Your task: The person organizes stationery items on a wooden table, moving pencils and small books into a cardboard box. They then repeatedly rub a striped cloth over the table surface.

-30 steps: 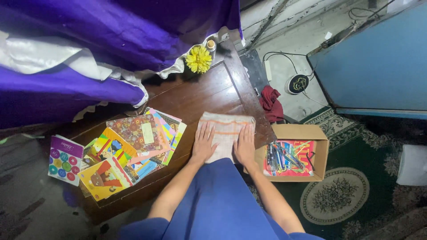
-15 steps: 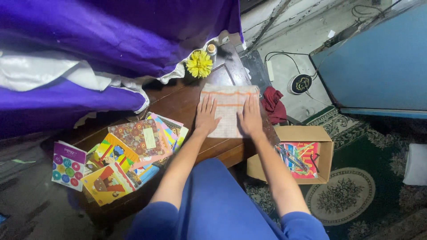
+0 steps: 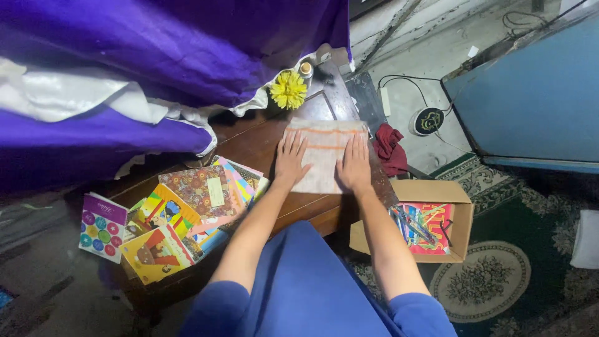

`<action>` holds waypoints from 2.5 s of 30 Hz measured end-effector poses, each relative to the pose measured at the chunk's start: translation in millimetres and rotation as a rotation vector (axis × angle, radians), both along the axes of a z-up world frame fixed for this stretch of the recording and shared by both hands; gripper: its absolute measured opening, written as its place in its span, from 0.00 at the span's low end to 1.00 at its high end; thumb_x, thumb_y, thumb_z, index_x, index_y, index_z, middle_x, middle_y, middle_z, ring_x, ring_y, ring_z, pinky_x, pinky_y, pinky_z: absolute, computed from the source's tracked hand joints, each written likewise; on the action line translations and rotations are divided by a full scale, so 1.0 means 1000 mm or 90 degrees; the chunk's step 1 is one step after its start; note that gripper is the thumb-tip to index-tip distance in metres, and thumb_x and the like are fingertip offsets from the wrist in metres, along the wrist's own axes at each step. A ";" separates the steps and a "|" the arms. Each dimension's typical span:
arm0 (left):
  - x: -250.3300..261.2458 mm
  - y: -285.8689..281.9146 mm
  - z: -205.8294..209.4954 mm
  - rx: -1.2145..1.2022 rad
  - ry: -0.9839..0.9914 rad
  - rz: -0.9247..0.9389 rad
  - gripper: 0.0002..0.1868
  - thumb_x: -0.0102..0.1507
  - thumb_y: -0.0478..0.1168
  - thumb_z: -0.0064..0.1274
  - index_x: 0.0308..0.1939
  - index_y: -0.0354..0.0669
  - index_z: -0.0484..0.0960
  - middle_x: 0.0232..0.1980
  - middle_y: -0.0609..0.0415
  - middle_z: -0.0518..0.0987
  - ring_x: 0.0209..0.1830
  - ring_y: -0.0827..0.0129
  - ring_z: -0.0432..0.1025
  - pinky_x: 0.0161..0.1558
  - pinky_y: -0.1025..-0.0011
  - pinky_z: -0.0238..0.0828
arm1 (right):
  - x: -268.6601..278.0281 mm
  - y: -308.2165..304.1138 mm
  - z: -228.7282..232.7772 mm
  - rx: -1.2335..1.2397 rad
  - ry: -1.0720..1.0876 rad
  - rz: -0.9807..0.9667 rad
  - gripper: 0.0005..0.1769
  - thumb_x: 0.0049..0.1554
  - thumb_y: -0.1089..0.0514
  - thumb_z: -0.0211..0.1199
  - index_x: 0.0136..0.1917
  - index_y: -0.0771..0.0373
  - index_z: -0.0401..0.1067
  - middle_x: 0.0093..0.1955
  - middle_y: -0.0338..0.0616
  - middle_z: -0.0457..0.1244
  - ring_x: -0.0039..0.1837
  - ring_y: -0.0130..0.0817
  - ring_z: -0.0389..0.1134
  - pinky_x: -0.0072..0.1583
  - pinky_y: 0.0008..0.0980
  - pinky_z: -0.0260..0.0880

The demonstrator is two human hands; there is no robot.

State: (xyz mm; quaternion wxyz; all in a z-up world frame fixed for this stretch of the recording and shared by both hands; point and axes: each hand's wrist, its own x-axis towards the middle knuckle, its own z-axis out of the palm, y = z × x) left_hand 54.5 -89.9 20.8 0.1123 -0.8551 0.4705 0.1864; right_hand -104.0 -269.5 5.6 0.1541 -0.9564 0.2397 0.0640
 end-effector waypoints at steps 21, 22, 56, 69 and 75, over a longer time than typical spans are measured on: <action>-0.084 0.076 0.023 -0.149 0.096 -0.005 0.50 0.65 0.68 0.43 0.81 0.44 0.48 0.85 0.46 0.40 0.85 0.50 0.32 0.78 0.50 0.33 | -0.097 0.093 0.028 -0.011 -0.040 -0.061 0.45 0.63 0.42 0.52 0.79 0.79 0.47 0.83 0.71 0.39 0.84 0.62 0.37 0.79 0.57 0.36; -0.074 0.067 0.025 -0.131 0.088 -0.013 0.50 0.64 0.67 0.43 0.81 0.44 0.48 0.85 0.46 0.39 0.84 0.50 0.32 0.78 0.50 0.33 | -0.092 0.088 0.025 -0.020 -0.044 -0.067 0.45 0.63 0.42 0.51 0.79 0.79 0.47 0.83 0.71 0.39 0.84 0.62 0.37 0.80 0.57 0.35; -0.104 0.027 0.002 -0.093 0.112 0.042 0.51 0.67 0.68 0.38 0.81 0.36 0.42 0.85 0.47 0.38 0.85 0.58 0.32 0.79 0.58 0.30 | -0.070 0.014 0.002 0.002 0.115 -0.119 0.56 0.52 0.43 0.57 0.81 0.76 0.39 0.85 0.68 0.32 0.85 0.59 0.29 0.80 0.54 0.30; -0.096 0.091 0.011 -0.040 0.089 0.240 0.50 0.68 0.61 0.42 0.78 0.26 0.43 0.83 0.33 0.37 0.84 0.45 0.30 0.79 0.53 0.29 | -0.024 0.103 0.011 0.019 -0.025 -0.015 0.50 0.55 0.46 0.52 0.80 0.78 0.44 0.86 0.66 0.35 0.86 0.58 0.33 0.81 0.53 0.30; -0.038 0.038 -0.001 0.020 0.089 0.249 0.53 0.67 0.65 0.42 0.79 0.27 0.41 0.83 0.32 0.33 0.84 0.43 0.26 0.78 0.51 0.26 | 0.035 0.037 -0.012 -0.018 -0.004 0.054 0.54 0.55 0.42 0.53 0.81 0.79 0.40 0.85 0.68 0.32 0.86 0.60 0.29 0.81 0.55 0.27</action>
